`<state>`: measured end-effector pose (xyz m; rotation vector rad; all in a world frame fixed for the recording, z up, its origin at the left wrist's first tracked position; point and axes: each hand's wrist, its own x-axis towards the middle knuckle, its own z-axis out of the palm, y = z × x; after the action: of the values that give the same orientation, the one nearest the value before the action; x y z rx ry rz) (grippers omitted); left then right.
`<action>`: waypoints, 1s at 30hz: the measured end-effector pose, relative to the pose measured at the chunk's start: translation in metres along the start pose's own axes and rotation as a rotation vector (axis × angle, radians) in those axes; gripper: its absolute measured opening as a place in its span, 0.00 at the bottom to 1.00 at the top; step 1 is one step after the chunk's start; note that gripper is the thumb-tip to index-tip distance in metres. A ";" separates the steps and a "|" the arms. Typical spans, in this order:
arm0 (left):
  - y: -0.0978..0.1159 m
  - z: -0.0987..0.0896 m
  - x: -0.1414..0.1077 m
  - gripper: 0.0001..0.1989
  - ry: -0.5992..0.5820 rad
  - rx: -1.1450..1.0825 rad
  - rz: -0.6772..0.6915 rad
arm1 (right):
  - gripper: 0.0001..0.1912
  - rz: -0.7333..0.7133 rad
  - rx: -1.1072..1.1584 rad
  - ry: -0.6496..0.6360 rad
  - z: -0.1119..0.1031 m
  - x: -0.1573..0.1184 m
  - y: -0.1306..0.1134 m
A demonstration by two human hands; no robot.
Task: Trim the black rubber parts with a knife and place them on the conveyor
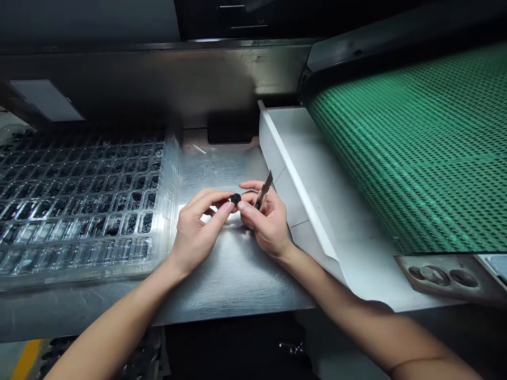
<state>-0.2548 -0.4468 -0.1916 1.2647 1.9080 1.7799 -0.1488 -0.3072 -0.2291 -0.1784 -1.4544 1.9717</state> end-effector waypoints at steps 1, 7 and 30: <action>-0.001 0.000 0.000 0.09 -0.006 -0.041 -0.044 | 0.18 -0.002 0.007 0.000 0.001 0.001 -0.001; -0.005 0.002 0.002 0.11 -0.015 -0.269 -0.195 | 0.19 0.012 0.010 -0.002 0.002 0.001 -0.004; -0.010 0.004 0.004 0.13 -0.022 -0.383 -0.324 | 0.21 0.118 -0.025 -0.058 0.004 0.001 -0.008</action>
<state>-0.2592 -0.4401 -0.2001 0.7903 1.5509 1.8281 -0.1474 -0.3086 -0.2202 -0.2245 -1.5380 2.0686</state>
